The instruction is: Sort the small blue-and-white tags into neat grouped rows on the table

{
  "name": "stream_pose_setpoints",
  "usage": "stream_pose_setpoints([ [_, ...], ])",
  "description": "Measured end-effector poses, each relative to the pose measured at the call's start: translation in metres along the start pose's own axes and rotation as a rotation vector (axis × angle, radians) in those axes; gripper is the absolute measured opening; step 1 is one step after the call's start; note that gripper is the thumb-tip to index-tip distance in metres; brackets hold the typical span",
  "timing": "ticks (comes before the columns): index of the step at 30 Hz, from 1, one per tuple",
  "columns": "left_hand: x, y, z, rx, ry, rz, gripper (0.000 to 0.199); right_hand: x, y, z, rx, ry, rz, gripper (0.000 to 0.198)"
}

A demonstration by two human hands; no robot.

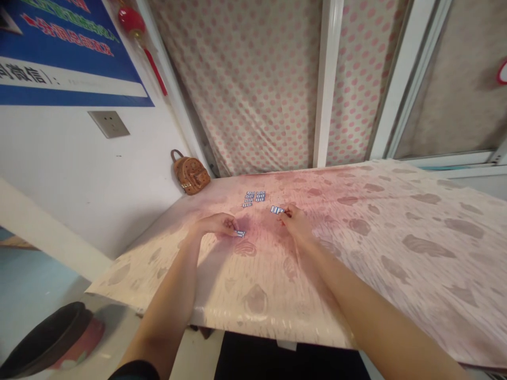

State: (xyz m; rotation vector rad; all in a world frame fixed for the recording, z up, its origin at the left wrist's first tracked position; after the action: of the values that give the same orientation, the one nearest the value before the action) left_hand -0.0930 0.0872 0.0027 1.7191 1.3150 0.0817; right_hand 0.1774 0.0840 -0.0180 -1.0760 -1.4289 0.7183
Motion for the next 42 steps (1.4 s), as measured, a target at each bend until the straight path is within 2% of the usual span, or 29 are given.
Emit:
stream_pose_setpoints([
  [4, 0.009, 0.005, 0.001, 0.058, 0.111, 0.034, 0.041, -0.002, -0.001, 0.001, 0.047, -0.002, 0.06, 0.004],
  [8, 0.01, 0.005, 0.003, 0.109, 0.119, 0.06, 0.038, -0.002, -0.002, 0.001, 0.036, -0.022, 0.068, 0.005],
  [11, 0.008, 0.007, 0.005, 0.07, 0.125, 0.065, 0.038, -0.002, -0.002, 0.004, 0.018, -0.051, 0.068, 0.006],
  [13, 0.005, 0.018, 0.01, 0.004, 0.11, 0.121, 0.039, -0.004, -0.002, 0.008, -0.013, -0.074, 0.064, 0.008],
  [15, 0.002, 0.039, 0.019, -0.095, 0.101, 0.239, 0.04, -0.007, -0.004, 0.014, -0.031, -0.116, 0.051, 0.01],
  [19, -0.003, 0.077, 0.033, -0.22, 0.209, 0.459, 0.038, -0.012, -0.012, 0.025, -0.015, -0.212, 0.002, 0.013],
  [22, 0.002, 0.088, 0.046, -0.272, 0.236, 0.531, 0.037, -0.015, -0.018, 0.029, -0.001, -0.249, -0.033, 0.012],
  [28, 0.014, 0.079, 0.048, -0.37, 0.323, 0.497, 0.038, -0.016, -0.025, 0.031, 0.059, -0.292, -0.048, 0.018],
  [34, 0.015, 0.081, 0.054, -0.431, 0.239, 0.505, 0.04, -0.014, -0.023, 0.029, 0.071, -0.337, -0.025, 0.018],
  [38, 0.021, 0.075, 0.054, -0.423, 0.287, 0.473, 0.041, -0.012, -0.009, 0.026, 0.015, -0.351, 0.061, 0.015],
  [40, 0.027, 0.069, 0.053, -0.413, 0.328, 0.433, 0.043, -0.011, -0.003, 0.023, -0.006, -0.326, 0.104, 0.014],
  [42, 0.032, 0.063, 0.052, -0.39, 0.379, 0.388, 0.045, -0.008, -0.005, 0.018, 0.012, -0.254, 0.084, 0.015],
])
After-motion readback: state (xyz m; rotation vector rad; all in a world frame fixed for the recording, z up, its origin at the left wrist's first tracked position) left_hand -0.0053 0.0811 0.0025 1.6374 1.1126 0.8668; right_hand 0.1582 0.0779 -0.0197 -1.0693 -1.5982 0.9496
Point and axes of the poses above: each hand's wrist, its own x-axis towards the middle knuckle, its own z-axis out of the palm, y = z × x, the point moved 7 cm from there along x, towards the middle knuckle, and after that the axes turned 9 degrees about -z, right-handed, at the moved point
